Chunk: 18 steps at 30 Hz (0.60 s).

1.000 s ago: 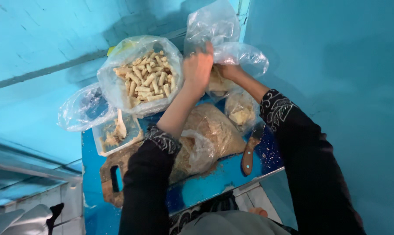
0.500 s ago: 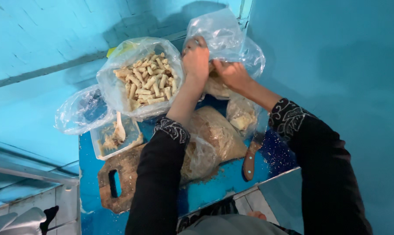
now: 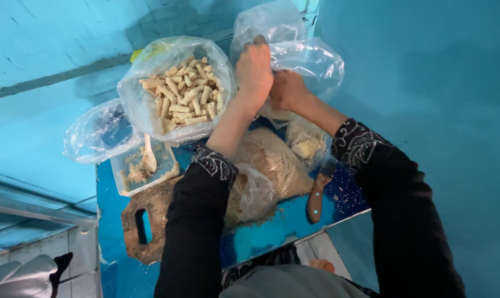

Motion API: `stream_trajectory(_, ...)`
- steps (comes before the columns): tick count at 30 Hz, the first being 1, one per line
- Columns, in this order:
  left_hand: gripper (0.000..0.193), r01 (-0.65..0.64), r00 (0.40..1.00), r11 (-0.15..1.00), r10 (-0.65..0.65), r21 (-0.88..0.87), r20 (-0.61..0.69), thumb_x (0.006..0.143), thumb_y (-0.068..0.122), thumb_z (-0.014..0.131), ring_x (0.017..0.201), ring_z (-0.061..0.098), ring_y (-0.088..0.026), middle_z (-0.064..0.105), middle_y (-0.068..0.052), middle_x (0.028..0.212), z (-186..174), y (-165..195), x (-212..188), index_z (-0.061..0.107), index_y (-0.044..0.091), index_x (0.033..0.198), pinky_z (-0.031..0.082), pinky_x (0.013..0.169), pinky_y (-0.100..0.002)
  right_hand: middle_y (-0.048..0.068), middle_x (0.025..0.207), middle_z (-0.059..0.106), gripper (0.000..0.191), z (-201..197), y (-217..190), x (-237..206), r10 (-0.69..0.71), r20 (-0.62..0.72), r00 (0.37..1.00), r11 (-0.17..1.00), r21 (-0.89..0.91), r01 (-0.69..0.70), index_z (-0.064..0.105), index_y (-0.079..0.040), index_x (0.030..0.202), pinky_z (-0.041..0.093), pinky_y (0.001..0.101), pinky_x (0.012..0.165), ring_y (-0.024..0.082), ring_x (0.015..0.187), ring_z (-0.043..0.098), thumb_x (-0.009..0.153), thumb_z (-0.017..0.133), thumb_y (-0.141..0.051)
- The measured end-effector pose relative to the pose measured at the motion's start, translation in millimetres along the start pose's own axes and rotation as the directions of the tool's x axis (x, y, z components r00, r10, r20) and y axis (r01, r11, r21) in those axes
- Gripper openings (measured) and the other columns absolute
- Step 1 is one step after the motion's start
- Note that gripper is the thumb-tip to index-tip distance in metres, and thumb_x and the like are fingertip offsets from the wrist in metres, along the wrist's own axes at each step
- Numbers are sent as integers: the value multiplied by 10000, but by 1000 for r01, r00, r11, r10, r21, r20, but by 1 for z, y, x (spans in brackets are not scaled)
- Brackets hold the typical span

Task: The person sits at a blue table and separates thin round food sheets, peeling them apart one at a time by hand and stacking the separated sheets on the table. Near the end, the person uses a knife to trim or cut a round sheet on a wooden cutting board.

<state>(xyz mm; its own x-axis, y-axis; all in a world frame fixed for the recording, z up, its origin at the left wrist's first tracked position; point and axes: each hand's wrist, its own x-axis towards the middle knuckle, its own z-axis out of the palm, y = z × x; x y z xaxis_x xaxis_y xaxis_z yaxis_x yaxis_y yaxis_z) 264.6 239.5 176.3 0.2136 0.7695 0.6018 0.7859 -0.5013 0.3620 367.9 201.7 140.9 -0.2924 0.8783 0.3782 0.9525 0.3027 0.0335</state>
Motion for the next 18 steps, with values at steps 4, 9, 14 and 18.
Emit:
stream_trajectory(4, 394, -109, 993, 993, 110, -32, 35, 759, -16, 709, 889, 722, -425, 650, -254, 1057, -7, 7, -3, 578, -2, 1131, 605, 703, -466, 173, 968, 724, 280, 5, -3, 7, -2, -34, 999, 1000, -16, 1, 694, -65, 1031, 562, 509, 670, 385, 820, 711, 825, 740, -249)
stream_trajectory(9, 249, -5, 998, 1000, 7, 26, -60, 839, 8, 677, 881, 740, -387, 653, -230, 1086, -7, 5, 8, 608, -2, 1078, 620, 706, -425, 212, 981, 741, 288, -2, 2, -9, 204, -44, 978, 921, 346, -177, 729, -79, 1108, 544, 523, 718, 414, 873, 694, 868, 717, -238)
stream_trajectory(14, 130, 122, 988, 986, -110, 116, -105, 931, 55, 616, 869, 751, -342, 661, -187, 1039, -6, 2, 20, 633, 23, 1056, 623, 689, -402, 296, 1170, 693, 449, 0, -4, -32, -51, -336, 940, 987, 124, 98, 660, -32, 1251, 559, 502, 716, 435, 858, 702, 826, 714, -167)
stream_trajectory(18, 121, 104, 985, 978, -76, 183, -154, 910, 66, 621, 816, 755, -310, 654, -158, 1005, -5, 3, 21, 643, 39, 1026, 625, 650, -372, 187, 1054, 742, 359, -2, 14, -31, 288, -127, 949, 867, 456, -202, 674, -157, 1318, 570, 454, 798, 379, 914, 728, 968, 685, -236)
